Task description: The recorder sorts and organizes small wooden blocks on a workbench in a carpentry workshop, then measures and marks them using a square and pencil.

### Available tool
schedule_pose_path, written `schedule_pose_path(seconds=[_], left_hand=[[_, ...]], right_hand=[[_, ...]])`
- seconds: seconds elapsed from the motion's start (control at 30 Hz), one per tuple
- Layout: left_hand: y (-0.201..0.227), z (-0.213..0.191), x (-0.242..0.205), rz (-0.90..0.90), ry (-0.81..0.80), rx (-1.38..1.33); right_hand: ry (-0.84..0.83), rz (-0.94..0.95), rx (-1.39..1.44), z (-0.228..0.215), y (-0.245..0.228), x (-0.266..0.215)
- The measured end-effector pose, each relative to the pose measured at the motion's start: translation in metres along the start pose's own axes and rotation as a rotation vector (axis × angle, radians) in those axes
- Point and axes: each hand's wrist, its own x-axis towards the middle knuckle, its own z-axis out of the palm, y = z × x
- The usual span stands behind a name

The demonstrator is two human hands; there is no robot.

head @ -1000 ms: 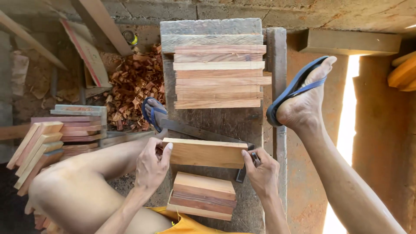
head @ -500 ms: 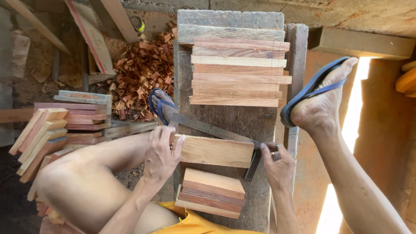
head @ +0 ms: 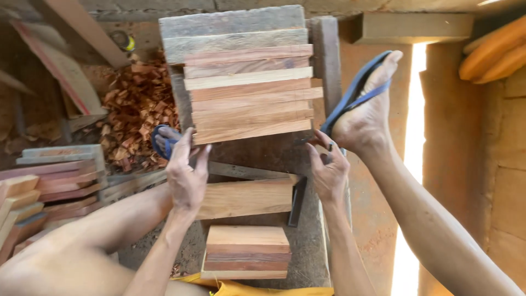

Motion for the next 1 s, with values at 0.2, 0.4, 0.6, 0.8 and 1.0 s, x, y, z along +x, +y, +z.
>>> schedule_pose_path(seconds=[0.2, 0.4, 0.6, 0.8, 1.0], left_hand=[[0.002, -0.004, 0.003, 0.082, 0.043, 0.071], [0.003, -0.003, 0.003, 0.108, 0.072, 0.062], [-0.003, 0.002, 0.002, 0.114, 0.059, 0.072], [0.006, 0.0, 0.003, 0.115, 0.063, 0.071], [-0.013, 0.005, -0.004, 0.032, 0.057, 0.118]], right_hand=[[-0.045, -0.129, 0.085, 0.013, 0.001, 0.015], [-0.008, -0.211, 0.084, 0.018, 0.006, 0.019], [0.034, -0.228, 0.098, 0.016, 0.006, 0.021], [0.026, -0.223, 0.083, 0.015, 0.008, 0.022], [-0.042, -0.074, 0.087, 0.002, 0.004, 0.013]])
